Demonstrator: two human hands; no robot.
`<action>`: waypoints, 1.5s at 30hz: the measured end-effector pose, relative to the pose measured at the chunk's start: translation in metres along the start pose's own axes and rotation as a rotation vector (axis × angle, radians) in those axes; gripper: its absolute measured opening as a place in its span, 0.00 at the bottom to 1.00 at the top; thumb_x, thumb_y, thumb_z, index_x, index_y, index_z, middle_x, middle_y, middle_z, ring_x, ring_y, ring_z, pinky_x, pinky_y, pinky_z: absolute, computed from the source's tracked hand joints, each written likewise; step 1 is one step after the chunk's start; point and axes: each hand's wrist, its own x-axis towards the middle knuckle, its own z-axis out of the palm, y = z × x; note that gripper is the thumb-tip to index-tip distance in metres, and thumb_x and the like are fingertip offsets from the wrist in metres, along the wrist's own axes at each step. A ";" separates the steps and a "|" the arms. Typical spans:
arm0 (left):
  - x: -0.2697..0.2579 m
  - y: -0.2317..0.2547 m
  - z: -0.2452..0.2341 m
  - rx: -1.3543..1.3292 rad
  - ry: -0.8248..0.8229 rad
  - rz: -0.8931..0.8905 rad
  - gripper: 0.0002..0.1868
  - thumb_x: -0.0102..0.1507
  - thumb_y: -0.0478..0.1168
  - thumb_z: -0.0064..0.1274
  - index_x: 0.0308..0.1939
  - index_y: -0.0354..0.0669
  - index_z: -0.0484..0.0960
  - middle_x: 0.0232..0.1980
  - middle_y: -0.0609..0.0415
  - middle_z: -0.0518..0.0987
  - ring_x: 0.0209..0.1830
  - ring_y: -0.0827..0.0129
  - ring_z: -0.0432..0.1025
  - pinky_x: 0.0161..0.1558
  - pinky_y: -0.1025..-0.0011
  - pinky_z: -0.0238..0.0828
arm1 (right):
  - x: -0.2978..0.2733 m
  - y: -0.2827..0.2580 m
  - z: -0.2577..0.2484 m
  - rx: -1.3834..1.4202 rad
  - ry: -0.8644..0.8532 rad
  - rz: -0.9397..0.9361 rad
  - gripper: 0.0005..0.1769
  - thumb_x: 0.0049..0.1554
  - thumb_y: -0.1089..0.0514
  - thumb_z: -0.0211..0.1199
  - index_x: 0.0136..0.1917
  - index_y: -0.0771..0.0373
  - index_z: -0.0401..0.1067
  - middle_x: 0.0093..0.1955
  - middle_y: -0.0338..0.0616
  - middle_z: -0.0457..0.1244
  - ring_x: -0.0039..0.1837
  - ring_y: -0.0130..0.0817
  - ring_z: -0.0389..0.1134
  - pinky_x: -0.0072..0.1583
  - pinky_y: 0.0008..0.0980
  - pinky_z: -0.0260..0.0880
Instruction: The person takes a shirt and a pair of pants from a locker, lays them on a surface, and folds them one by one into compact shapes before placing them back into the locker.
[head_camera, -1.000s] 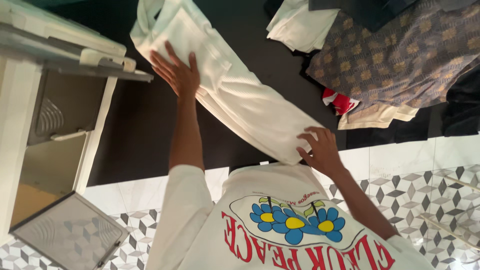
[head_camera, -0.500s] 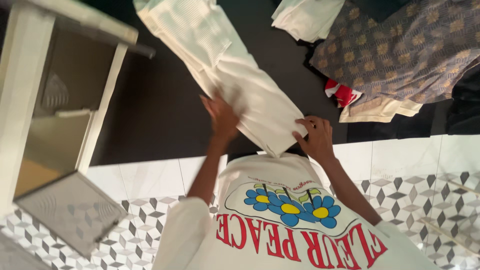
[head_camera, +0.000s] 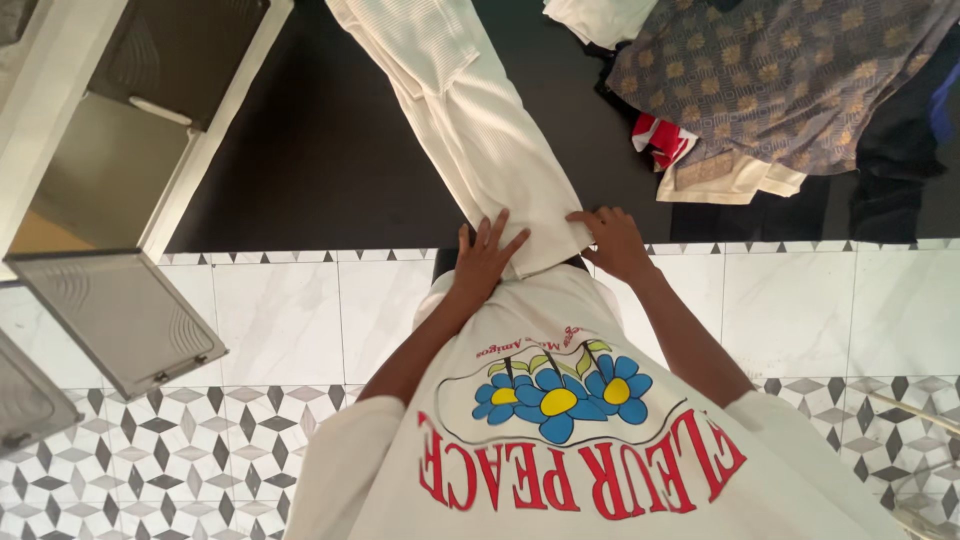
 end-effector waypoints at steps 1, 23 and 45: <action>-0.001 0.001 0.008 0.069 0.058 -0.010 0.38 0.61 0.33 0.55 0.75 0.67 0.69 0.81 0.45 0.56 0.75 0.49 0.56 0.67 0.39 0.50 | 0.000 0.001 0.005 -0.007 0.024 -0.014 0.34 0.47 0.55 0.74 0.67 0.48 0.70 0.48 0.44 0.62 0.54 0.45 0.62 0.56 0.45 0.60; -0.051 -0.036 -0.065 -0.366 -0.106 -0.160 0.14 0.56 0.33 0.61 0.46 0.49 0.83 0.60 0.56 0.78 0.70 0.56 0.65 0.70 0.55 0.56 | 0.026 -0.050 -0.016 -0.022 -0.293 -0.279 0.37 0.43 0.47 0.75 0.67 0.43 0.72 0.77 0.43 0.53 0.79 0.50 0.46 0.75 0.52 0.45; -0.079 -0.042 -0.103 -0.659 0.083 -0.301 0.25 0.60 0.30 0.57 0.62 0.45 0.81 0.60 0.52 0.81 0.71 0.52 0.65 0.69 0.54 0.58 | 0.021 -0.052 -0.014 0.268 -0.033 -0.374 0.16 0.44 0.62 0.74 0.48 0.55 0.80 0.50 0.38 0.70 0.63 0.41 0.67 0.67 0.46 0.58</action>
